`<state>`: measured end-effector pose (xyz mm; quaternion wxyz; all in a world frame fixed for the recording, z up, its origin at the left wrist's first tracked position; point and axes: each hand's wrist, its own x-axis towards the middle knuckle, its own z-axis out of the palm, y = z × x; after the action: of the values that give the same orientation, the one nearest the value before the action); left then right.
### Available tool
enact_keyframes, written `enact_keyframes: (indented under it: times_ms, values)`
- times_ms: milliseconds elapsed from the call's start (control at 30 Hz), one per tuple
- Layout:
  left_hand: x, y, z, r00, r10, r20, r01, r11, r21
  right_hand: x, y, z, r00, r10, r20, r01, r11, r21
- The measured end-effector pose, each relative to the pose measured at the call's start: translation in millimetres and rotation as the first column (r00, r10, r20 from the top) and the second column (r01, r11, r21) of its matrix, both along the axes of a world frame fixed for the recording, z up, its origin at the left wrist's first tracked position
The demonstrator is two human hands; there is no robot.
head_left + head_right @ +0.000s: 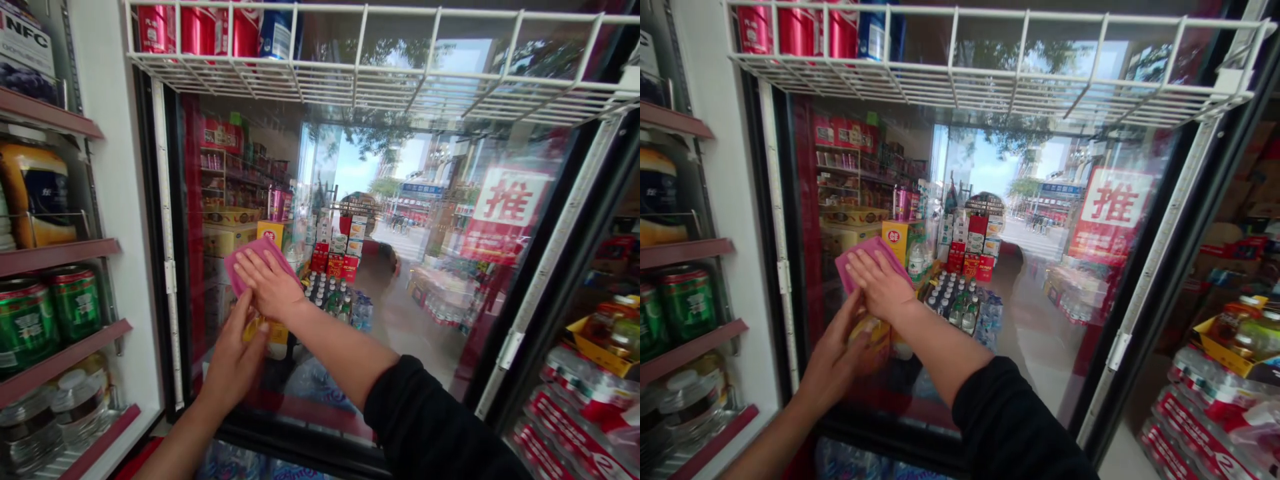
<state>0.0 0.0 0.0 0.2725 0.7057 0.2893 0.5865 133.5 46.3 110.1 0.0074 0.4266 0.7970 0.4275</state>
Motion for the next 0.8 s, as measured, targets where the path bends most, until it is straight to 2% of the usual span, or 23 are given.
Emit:
enact_keyframes:
  times_ms: [100, 167, 233, 333, 433, 567, 667, 733, 800]
  values:
    - [11.5, 14.9, 25.4, 0.973, -0.091, 0.212, 0.117, 0.987, -0.111, 16.1, -7.7, -1.1, 1.0, 0.014, -0.017, -0.014, 1.0, -0.004]
    - [24.4, 22.9, 40.3, 0.971, -0.068, 0.228, 0.1, 0.986, -0.13, 32.1, -15.9, -0.5, 0.998, 0.035, -0.059, -0.035, 0.999, -0.003]
    - [40.6, 27.0, 50.4, 0.983, -0.039, 0.178, 0.065, 0.988, -0.144, 51.5, -26.3, -0.3, 0.993, 0.044, -0.108, -0.044, 0.999, 0.007]
    - [68.2, 21.7, 57.1, 0.992, -0.07, 0.107, 0.081, 0.992, -0.101, 81.9, -45.1, -1.8, 0.982, 0.014, -0.191, -0.005, 0.999, 0.046]
    - [94.7, 4.9, 58.7, 0.991, -0.133, 0.019, 0.133, 0.991, -0.003, 106.7, -69.6, -4.7, 0.965, -0.043, -0.259, 0.066, 0.995, 0.081]
    - [121.3, -16.3, 59.5, 0.985, -0.148, -0.088, 0.158, 0.981, 0.117, 122.2, -119.2, -14.7, 0.937, -0.053, -0.346, 0.104, 0.986, 0.129]
    - [131.8, -17.6, 60.7, 0.989, -0.08, -0.124, 0.1, 0.981, 0.165, 120.6, -168.1, -37.6, 0.848, -0.055, -0.527, 0.191, 0.96, 0.207]
    - [134.0, -9.5, 62.9, 0.99, -0.03, -0.135, 0.056, 0.98, 0.192, 114.0, -201.0, -65.1, 0.759, -0.024, -0.651, 0.251, 0.933, 0.259]
    - [133.5, 3.6, 66.8, 0.99, 0.012, -0.139, 0.018, 0.977, 0.214, 104.0, -231.7, -101.2, 0.684, -0.024, -0.729, 0.312, 0.913, 0.263]
